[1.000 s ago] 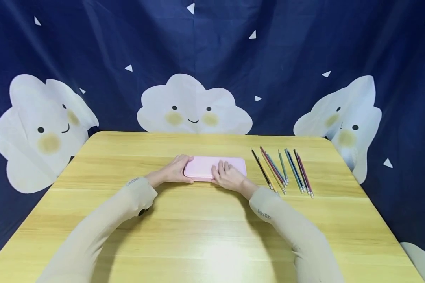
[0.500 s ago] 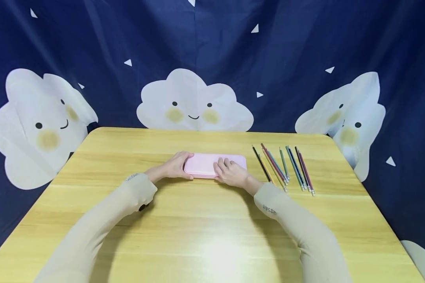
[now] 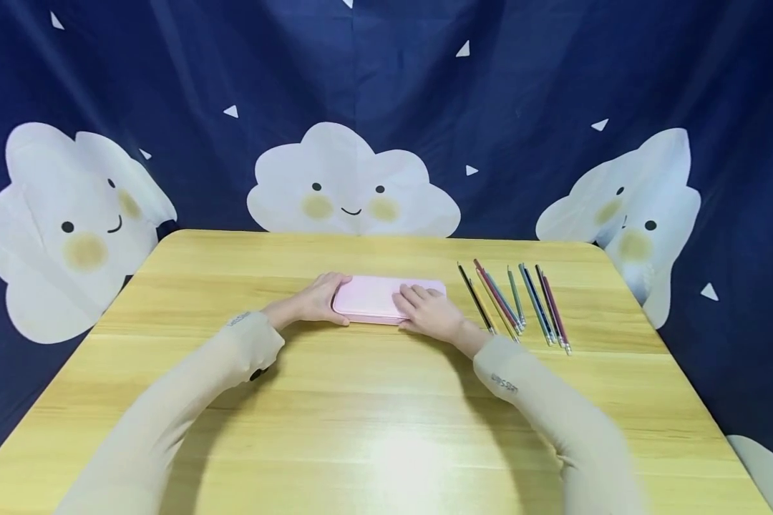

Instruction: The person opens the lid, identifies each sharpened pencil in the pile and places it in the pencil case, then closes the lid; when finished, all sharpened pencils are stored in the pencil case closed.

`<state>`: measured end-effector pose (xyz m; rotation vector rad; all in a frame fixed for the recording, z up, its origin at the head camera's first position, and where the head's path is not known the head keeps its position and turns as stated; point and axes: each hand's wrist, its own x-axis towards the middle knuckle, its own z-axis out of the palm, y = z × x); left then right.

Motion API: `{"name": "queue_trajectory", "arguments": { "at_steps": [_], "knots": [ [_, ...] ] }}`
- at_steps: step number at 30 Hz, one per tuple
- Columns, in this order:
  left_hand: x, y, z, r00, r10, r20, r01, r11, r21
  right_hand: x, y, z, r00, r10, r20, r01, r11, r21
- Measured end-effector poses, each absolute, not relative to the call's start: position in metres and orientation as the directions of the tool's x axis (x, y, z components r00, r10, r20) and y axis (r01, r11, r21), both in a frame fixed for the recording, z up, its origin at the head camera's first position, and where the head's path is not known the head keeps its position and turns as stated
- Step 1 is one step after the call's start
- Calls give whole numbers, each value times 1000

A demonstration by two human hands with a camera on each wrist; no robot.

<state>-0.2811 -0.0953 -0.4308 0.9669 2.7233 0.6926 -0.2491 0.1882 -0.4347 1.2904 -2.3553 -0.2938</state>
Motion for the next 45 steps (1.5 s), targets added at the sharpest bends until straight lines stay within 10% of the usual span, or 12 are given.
{"name": "queue_trajectory", "arguments": {
  "at_steps": [6, 19, 25, 31, 45],
  "knots": [
    [-279, -98, -435, -785, 619, 5, 546, 688, 478, -241, 221, -424, -689, -693, 210, -660, 721, 211],
    [-280, -97, -435, -847, 532, -7, 451, 723, 523, -252, 225, -414, -896, -268, 355, -393, 850, -350],
    [-280, -96, -438, -845, 534, -27, 447, 734, 511, -265, 215, -413, -894, -27, 447, -296, 785, -544],
    [-278, -95, -435, -833, 548, -70, 454, 751, 480, -274, 213, -419, -878, -68, 474, -344, 777, -527],
    [-280, -93, -429, -811, 579, -79, 513, 770, 380, -288, 218, -420, -965, -261, -11, -235, 884, -404]
  ]
}}
